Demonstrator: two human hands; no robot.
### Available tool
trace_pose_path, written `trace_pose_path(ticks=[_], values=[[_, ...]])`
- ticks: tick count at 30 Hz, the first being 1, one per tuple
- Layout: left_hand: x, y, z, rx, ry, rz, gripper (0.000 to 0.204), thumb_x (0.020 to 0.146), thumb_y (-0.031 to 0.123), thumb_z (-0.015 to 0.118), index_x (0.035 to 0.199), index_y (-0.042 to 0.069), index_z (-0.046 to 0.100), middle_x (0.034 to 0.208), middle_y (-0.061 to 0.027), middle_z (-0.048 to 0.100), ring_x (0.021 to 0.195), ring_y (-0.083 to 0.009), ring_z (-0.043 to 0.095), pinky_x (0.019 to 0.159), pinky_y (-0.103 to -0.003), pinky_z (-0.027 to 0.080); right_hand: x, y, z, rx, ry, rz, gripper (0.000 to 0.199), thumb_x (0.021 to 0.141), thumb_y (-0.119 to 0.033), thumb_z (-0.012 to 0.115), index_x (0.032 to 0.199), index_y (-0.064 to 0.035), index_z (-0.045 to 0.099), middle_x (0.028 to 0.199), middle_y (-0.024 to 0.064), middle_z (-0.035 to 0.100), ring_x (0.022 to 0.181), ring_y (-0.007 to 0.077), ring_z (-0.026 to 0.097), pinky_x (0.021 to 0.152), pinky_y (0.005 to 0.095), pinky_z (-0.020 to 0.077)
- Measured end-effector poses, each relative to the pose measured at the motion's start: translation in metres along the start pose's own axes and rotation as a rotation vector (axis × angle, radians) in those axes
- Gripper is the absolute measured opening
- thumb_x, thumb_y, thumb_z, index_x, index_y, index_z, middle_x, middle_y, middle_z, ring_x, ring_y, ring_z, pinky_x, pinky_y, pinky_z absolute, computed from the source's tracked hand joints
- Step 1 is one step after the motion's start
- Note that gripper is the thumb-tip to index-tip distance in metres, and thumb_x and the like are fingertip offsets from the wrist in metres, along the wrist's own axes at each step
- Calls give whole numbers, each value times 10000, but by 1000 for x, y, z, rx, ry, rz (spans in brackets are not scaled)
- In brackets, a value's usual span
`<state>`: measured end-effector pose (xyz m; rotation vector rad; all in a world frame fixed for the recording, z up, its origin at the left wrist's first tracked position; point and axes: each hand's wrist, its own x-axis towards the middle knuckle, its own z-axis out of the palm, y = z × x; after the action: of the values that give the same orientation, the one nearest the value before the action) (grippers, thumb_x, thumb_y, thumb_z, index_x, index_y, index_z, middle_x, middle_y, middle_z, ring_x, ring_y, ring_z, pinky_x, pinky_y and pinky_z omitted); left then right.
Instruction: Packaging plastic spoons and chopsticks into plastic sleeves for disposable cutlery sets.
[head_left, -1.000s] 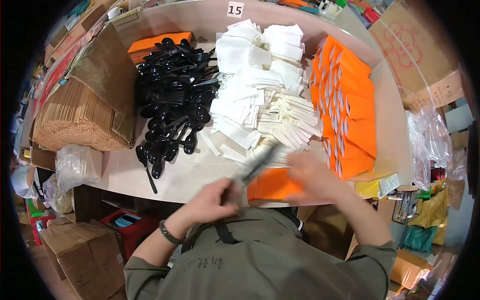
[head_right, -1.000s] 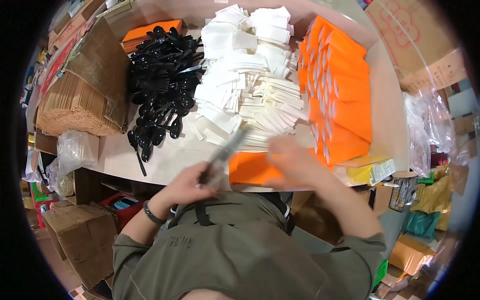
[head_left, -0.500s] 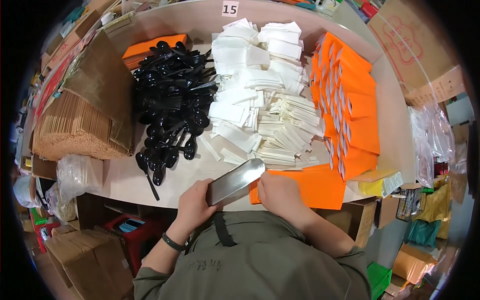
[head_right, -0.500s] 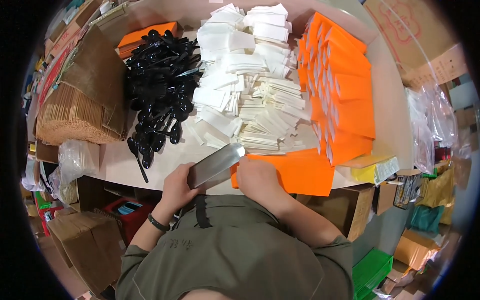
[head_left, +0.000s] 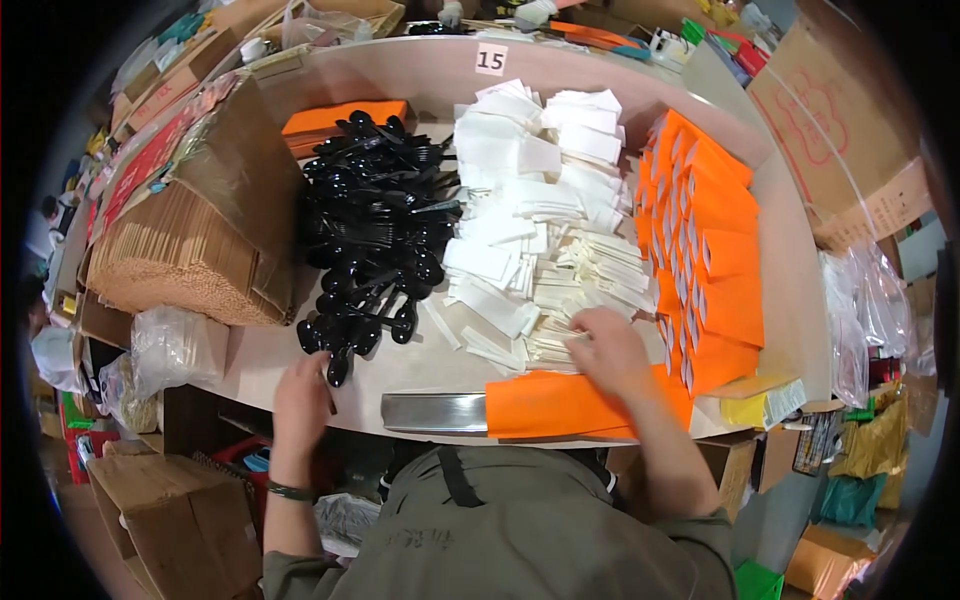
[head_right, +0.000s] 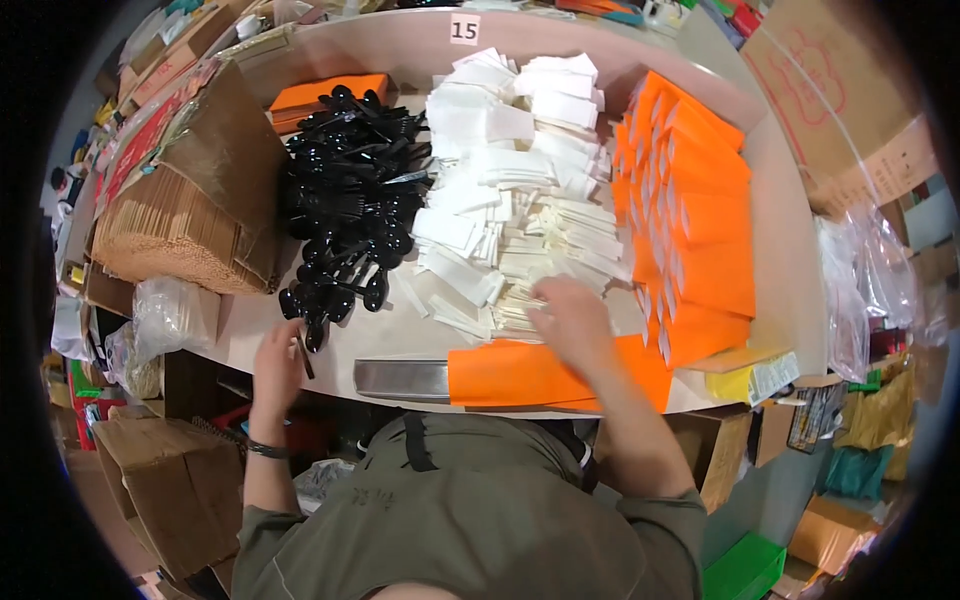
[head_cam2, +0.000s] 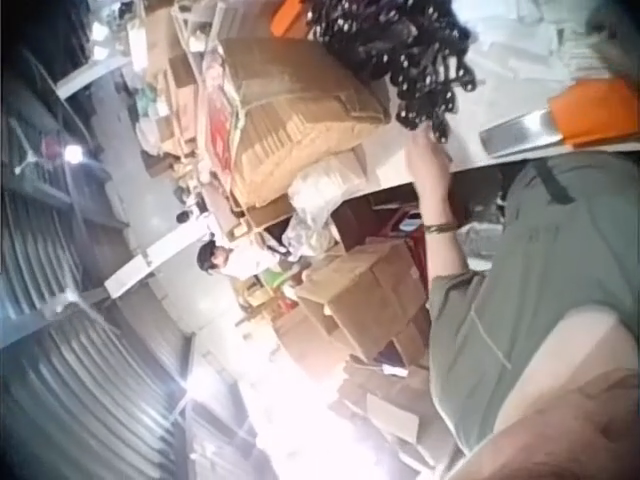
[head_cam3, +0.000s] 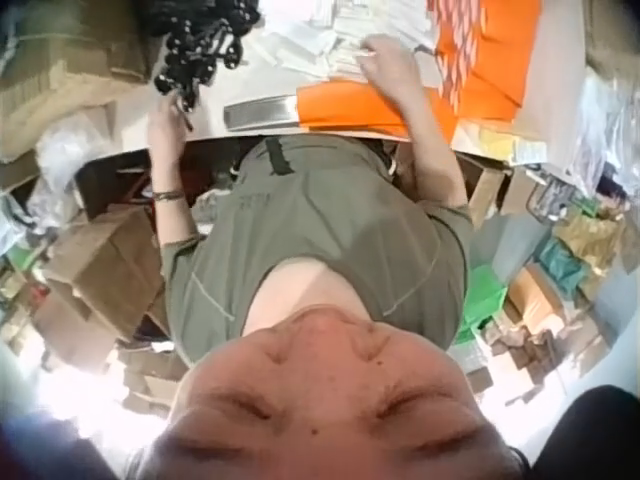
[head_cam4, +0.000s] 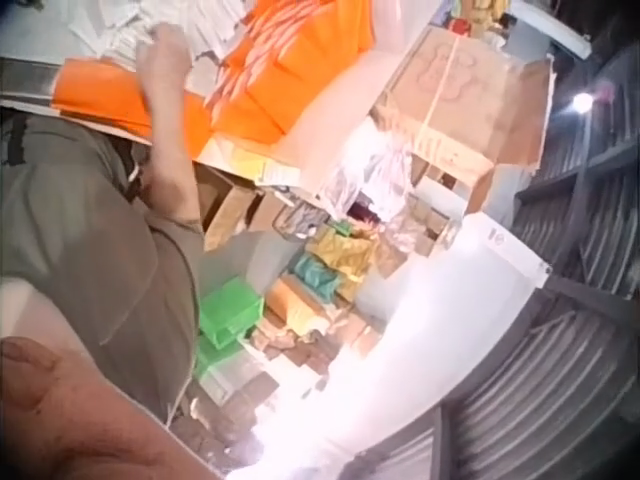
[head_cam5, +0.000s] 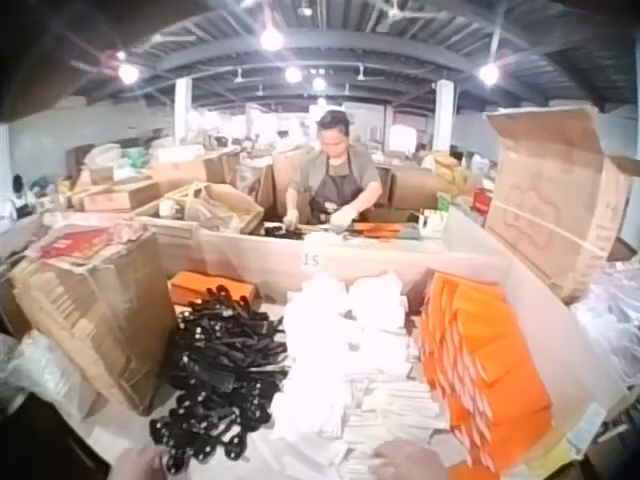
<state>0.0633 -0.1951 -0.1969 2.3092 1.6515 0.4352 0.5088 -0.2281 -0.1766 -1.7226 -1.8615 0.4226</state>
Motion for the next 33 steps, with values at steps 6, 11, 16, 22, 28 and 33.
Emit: trace_pose_path(ticks=[6,11,16,22,28,33], values=[[22,1,28,-311,69,-18,412,758,-26,663,1150,82,592,946,-160,609,864,-357,625,751,-404,520,-1,19,-6,-37,-269,241,144,799,-189,729,829,-52,696,829,124,622,856,333,620,743,443,504],[55,21,44,-89,174,76,204,780,32,667,973,91,637,910,-116,613,841,-339,621,717,-430,513,0,0,-12,-351,3,26,81,779,-147,750,809,-71,744,768,107,632,776,300,633,716,395,510],[67,8,21,-19,246,233,168,791,50,687,949,91,647,906,-109,637,849,-337,626,721,-431,510,23,-31,14,-3,37,12,107,813,-159,722,840,-55,727,834,131,635,804,337,630,718,429,515],[61,31,12,-219,359,57,153,884,56,658,1036,74,650,946,-120,657,851,-366,643,704,-403,522,58,-17,98,-340,-8,-130,141,850,-166,630,808,-32,645,816,158,632,794,357,649,713,474,514],[0,27,39,-359,328,-125,167,909,33,642,1074,25,663,915,-145,644,796,-302,630,713,-348,510,53,-52,58,-72,-236,46,118,820,-175,611,797,-65,648,829,146,657,787,352,646,687,452,511],[-26,38,48,-659,322,-223,180,930,40,659,1099,-20,665,835,-35,599,733,-105,535,708,-241,449,11,-111,62,11,-630,-327,59,826,-126,634,827,-69,620,863,115,608,808,343,619,691,423,504]])
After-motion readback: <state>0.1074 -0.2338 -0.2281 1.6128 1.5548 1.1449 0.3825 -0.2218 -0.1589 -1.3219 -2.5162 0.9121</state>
